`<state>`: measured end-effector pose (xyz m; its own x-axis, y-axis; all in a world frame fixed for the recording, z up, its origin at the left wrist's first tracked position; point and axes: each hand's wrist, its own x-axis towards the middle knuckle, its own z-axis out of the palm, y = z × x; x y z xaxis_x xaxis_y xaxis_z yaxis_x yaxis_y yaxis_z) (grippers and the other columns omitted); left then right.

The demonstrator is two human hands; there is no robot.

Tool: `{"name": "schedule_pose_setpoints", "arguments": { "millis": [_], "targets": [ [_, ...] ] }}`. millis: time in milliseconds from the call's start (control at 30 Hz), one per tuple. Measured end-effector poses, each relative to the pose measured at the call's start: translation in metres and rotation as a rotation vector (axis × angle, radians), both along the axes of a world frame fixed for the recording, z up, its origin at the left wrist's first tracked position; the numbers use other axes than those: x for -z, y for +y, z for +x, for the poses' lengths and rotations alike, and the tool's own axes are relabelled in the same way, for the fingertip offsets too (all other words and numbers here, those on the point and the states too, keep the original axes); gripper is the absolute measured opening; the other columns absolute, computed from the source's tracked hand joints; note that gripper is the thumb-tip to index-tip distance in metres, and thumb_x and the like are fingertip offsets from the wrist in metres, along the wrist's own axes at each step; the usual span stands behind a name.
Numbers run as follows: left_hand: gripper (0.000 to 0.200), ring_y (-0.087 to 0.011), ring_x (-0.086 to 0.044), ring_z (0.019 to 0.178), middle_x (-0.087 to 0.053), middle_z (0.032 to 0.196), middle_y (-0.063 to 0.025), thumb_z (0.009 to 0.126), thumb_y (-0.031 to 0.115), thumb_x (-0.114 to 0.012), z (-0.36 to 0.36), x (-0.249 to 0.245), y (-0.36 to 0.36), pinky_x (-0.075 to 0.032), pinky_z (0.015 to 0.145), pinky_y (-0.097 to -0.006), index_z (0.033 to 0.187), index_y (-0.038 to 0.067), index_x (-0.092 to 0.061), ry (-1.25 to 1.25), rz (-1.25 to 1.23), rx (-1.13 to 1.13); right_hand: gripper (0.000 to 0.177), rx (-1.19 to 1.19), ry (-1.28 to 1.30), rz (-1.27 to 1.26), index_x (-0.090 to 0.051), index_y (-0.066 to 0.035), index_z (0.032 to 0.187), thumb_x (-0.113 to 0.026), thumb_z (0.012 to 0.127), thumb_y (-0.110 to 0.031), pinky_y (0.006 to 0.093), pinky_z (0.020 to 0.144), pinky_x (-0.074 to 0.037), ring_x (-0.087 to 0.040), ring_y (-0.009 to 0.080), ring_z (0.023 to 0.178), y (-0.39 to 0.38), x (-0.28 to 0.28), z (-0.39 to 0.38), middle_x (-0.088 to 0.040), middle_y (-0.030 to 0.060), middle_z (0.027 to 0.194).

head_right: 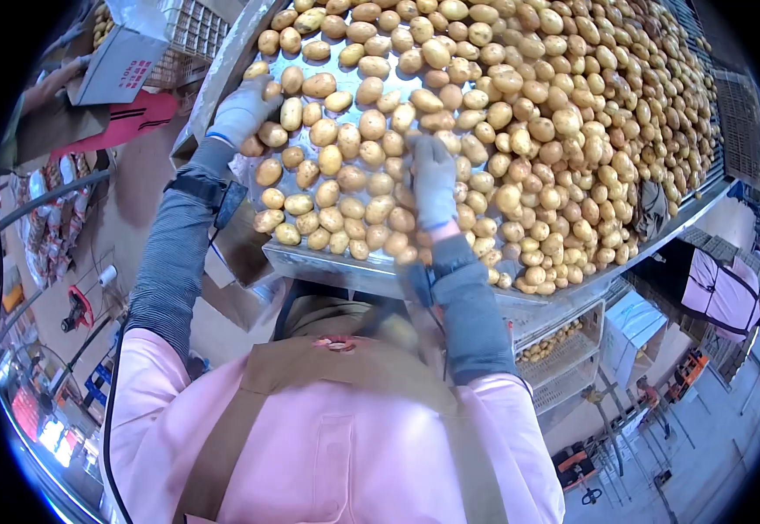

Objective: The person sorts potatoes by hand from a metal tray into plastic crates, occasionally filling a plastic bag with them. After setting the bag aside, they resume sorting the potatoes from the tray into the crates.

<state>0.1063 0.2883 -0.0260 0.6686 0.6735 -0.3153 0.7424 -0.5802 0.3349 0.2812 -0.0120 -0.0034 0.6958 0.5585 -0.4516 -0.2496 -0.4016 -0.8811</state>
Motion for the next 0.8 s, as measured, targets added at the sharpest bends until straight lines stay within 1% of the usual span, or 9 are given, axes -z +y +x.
{"name": "schedule_pose_setpoints", "arguments": {
  "millis": [67, 167, 233, 300, 367, 433, 533, 600, 800],
  "targets": [
    [0.045, -0.0140, -0.065, 0.067, -0.067, 0.094, -0.0107, 0.103, 0.040, -0.051, -0.003, -0.028, -0.010, -0.053, 0.061, -0.0288, 0.133, 0.006, -0.055, -0.476, -0.876, -0.359, 0.032, 0.093, 0.306, 0.160, -0.065, -0.005, 0.123, -0.054, 0.104, -0.028, 0.0253, 0.065, -0.052, -0.060, 0.0116, 0.070, 0.006, -0.005, 0.003, -0.064, 0.0038, 0.092],
    [0.044, -0.0029, -0.051, 0.053, -0.063, 0.087, -0.0016, 0.108, 0.039, -0.043, 0.002, -0.103, -0.075, -0.034, 0.041, -0.0140, 0.135, 0.007, -0.054, -0.901, -1.431, -0.679, 0.036, 0.086, 0.329, 0.230, -0.063, -0.003, 0.128, -0.053, 0.105, -0.028, 0.0266, 0.074, -0.056, -0.065, 0.0150, 0.081, 0.005, -0.031, -0.010, -0.065, 0.0059, 0.098],
    [0.045, -0.0026, -0.045, 0.049, -0.061, 0.082, -0.0003, 0.108, 0.040, -0.040, 0.004, -0.096, -0.104, -0.030, 0.040, -0.0144, 0.136, 0.007, -0.054, -1.004, -0.948, -0.421, 0.036, 0.067, 0.417, 0.319, -0.062, -0.001, 0.130, -0.052, 0.105, -0.027, 0.0270, 0.079, -0.056, -0.067, 0.0167, 0.088, -0.005, -0.039, -0.019, -0.066, 0.0072, 0.101],
    [0.047, -0.0021, -0.042, 0.055, -0.057, 0.081, 0.0013, 0.109, 0.042, -0.038, 0.005, -0.123, -0.120, -0.031, 0.046, -0.0147, 0.133, 0.006, -0.056, -0.972, -1.216, -0.572, 0.034, -0.061, 0.403, 0.277, -0.057, -0.005, 0.136, -0.047, 0.105, -0.015, 0.0275, 0.082, -0.054, -0.065, 0.0145, 0.097, -0.017, -0.061, -0.026, -0.066, 0.0079, 0.113],
    [0.047, -0.0019, -0.049, 0.069, -0.059, 0.091, 0.0014, 0.109, 0.043, -0.039, -0.001, -0.126, -0.130, -0.039, 0.057, -0.0137, 0.130, 0.006, -0.060, -0.942, -1.375, -0.617, 0.035, -0.134, 0.272, 0.323, -0.059, 0.000, 0.132, -0.050, 0.105, -0.022, 0.0234, 0.071, -0.051, -0.060, 0.0097, 0.079, -0.024, -0.075, -0.041, -0.065, 0.0061, 0.104],
    [0.057, -0.0019, -0.025, 0.045, -0.038, 0.060, 0.0068, 0.108, 0.050, -0.035, 0.009, -0.137, -0.154, -0.019, 0.041, -0.0185, 0.126, 0.002, -0.061, -0.889, -1.278, -0.708, 0.035, -0.186, 0.194, 0.367, -0.061, 0.001, 0.128, -0.052, 0.105, -0.024, 0.0210, 0.058, -0.043, -0.053, 0.0060, 0.065, -0.025, -0.092, -0.055, -0.063, 0.0024, 0.093],
    [0.058, -0.0027, -0.051, 0.058, -0.063, 0.079, 0.0002, 0.108, 0.051, -0.039, 0.014, -0.150, -0.199, -0.039, 0.049, -0.0158, 0.117, 0.001, -0.067, -0.829, -1.115, -0.663, 0.034, -0.261, 0.116, 0.426, -0.063, 0.001, 0.125, -0.056, 0.103, -0.025, 0.0199, 0.051, -0.040, -0.051, 0.0040, 0.059, -0.030, -0.109, -0.072, -0.062, -0.0003, 0.088],
    [0.062, -0.0103, -0.066, 0.080, -0.070, 0.097, -0.0067, 0.109, 0.050, -0.038, 0.003, -0.134, -0.214, -0.054, 0.069, -0.0218, 0.113, -0.002, -0.069, -0.819, -1.136, -0.364, 0.033, -0.314, 0.039, 0.335, -0.063, -0.002, 0.123, -0.061, 0.101, -0.026, 0.0203, 0.052, -0.042, -0.054, 0.0042, 0.062, -0.043, -0.105, -0.075, -0.065, -0.0004, 0.090],
    [0.051, -0.0107, -0.063, 0.076, -0.071, 0.097, -0.0074, 0.110, 0.042, -0.039, -0.012, -0.124, -0.254, -0.052, 0.065, -0.0270, 0.131, 0.004, -0.064, -0.704, -0.725, -0.029, 0.039, -0.228, 0.306, 0.229, -0.061, -0.002, 0.127, -0.069, 0.098, -0.027, 0.0244, 0.077, -0.051, -0.060, 0.0078, 0.089, -0.092, -0.129, -0.077, -0.067, 0.0019, 0.098]
  ]
}}
